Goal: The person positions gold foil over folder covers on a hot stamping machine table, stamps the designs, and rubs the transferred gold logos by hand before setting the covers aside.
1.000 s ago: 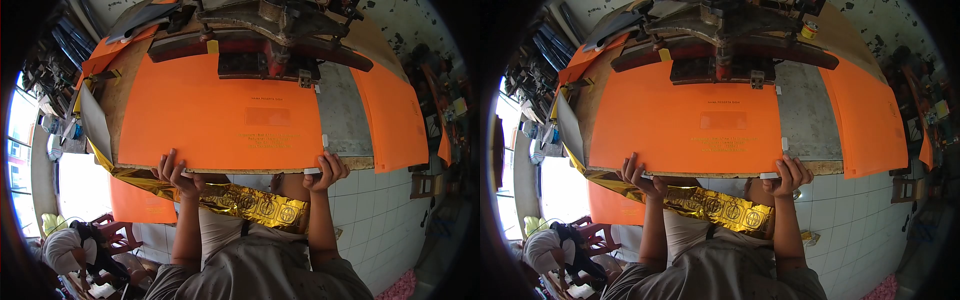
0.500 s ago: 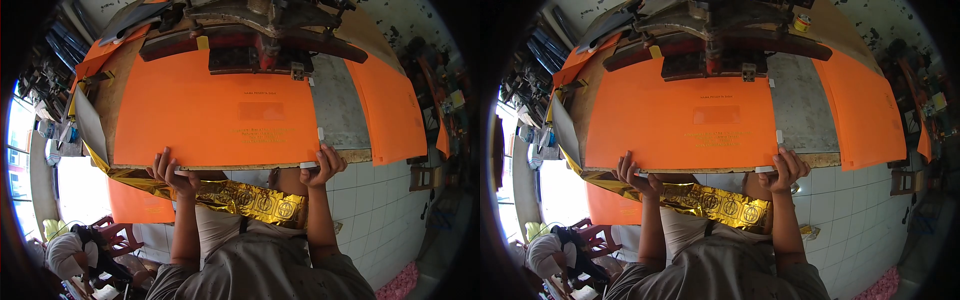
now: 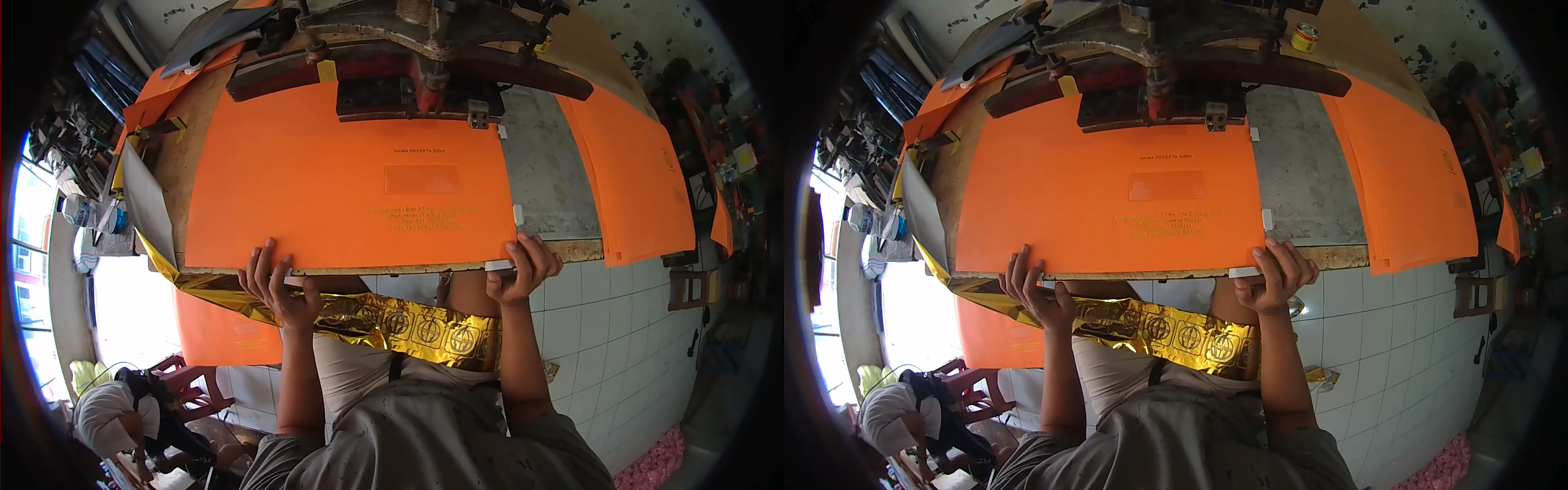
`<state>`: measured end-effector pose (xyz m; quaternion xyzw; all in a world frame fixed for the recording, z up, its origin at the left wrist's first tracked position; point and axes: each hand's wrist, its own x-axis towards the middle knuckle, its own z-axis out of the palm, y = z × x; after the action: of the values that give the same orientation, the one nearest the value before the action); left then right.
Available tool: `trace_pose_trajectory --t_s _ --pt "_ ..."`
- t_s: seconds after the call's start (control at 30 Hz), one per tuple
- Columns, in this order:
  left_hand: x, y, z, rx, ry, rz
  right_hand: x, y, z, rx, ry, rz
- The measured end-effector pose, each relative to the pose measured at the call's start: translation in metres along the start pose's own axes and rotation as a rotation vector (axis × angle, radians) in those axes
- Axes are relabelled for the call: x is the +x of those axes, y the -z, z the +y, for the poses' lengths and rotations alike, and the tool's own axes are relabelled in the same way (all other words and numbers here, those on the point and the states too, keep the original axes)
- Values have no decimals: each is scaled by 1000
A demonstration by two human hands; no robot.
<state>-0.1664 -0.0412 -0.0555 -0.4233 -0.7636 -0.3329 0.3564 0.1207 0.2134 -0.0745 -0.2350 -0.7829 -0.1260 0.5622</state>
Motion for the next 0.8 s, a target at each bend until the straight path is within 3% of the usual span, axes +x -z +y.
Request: trace_pose_trajectory --t_s 0.8 --pt "12 19 3 -38 20 -66 11 8 -5 43 -18 -49"
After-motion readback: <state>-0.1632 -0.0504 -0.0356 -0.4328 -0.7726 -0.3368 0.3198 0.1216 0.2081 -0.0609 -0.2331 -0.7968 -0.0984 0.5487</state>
